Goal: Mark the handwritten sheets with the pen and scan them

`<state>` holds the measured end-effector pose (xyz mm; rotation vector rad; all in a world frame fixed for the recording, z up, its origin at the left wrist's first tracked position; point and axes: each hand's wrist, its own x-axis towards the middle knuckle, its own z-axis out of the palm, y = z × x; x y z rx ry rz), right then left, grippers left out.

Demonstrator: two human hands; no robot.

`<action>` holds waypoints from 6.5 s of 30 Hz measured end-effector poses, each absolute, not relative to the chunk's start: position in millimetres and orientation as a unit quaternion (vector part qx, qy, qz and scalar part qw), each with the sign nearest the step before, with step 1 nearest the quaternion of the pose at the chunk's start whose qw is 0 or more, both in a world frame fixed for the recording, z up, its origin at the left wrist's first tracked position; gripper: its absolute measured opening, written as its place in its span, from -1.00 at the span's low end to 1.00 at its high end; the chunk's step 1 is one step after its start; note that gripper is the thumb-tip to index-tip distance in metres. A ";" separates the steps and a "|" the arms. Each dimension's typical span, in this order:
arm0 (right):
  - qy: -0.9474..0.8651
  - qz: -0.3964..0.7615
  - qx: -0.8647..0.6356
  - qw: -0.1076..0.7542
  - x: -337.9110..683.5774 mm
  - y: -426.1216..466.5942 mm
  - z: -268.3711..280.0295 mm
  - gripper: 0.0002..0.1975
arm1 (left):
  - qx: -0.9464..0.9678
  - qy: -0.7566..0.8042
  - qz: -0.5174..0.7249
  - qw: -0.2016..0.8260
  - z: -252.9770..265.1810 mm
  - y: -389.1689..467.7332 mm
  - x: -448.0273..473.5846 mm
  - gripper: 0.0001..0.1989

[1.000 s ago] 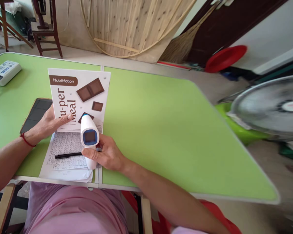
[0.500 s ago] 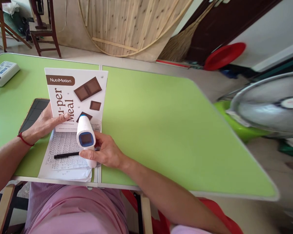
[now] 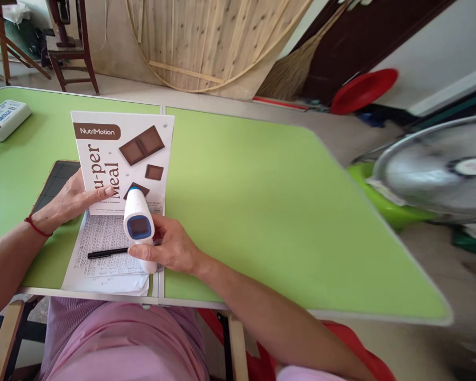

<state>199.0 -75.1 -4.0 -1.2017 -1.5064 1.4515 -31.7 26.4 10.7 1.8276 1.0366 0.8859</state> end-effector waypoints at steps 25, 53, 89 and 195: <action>-0.635 0.463 -0.455 0.419 214.8 -68.4 2.7 -0.68 | 0.679 0.370 0.412 0.481 6.3 25.9 -30.3 -0.40; -0.736 0.082 -0.648 0.176 279.4 -27.9 -32.4 -0.64 | 0.732 0.413 0.449 0.304 -3.7 30.8 -34.2 -0.30; -0.687 0.274 -0.490 0.462 241.0 -51.9 -10.6 -0.97 | 0.959 0.223 0.134 0.115 -1.7 5.7 -25.8 -0.79; -0.663 0.218 -0.546 0.463 221.7 -45.9 -34.1 -0.90 | 0.971 0.156 0.076 0.162 1.2 2.6 -22.5 -0.62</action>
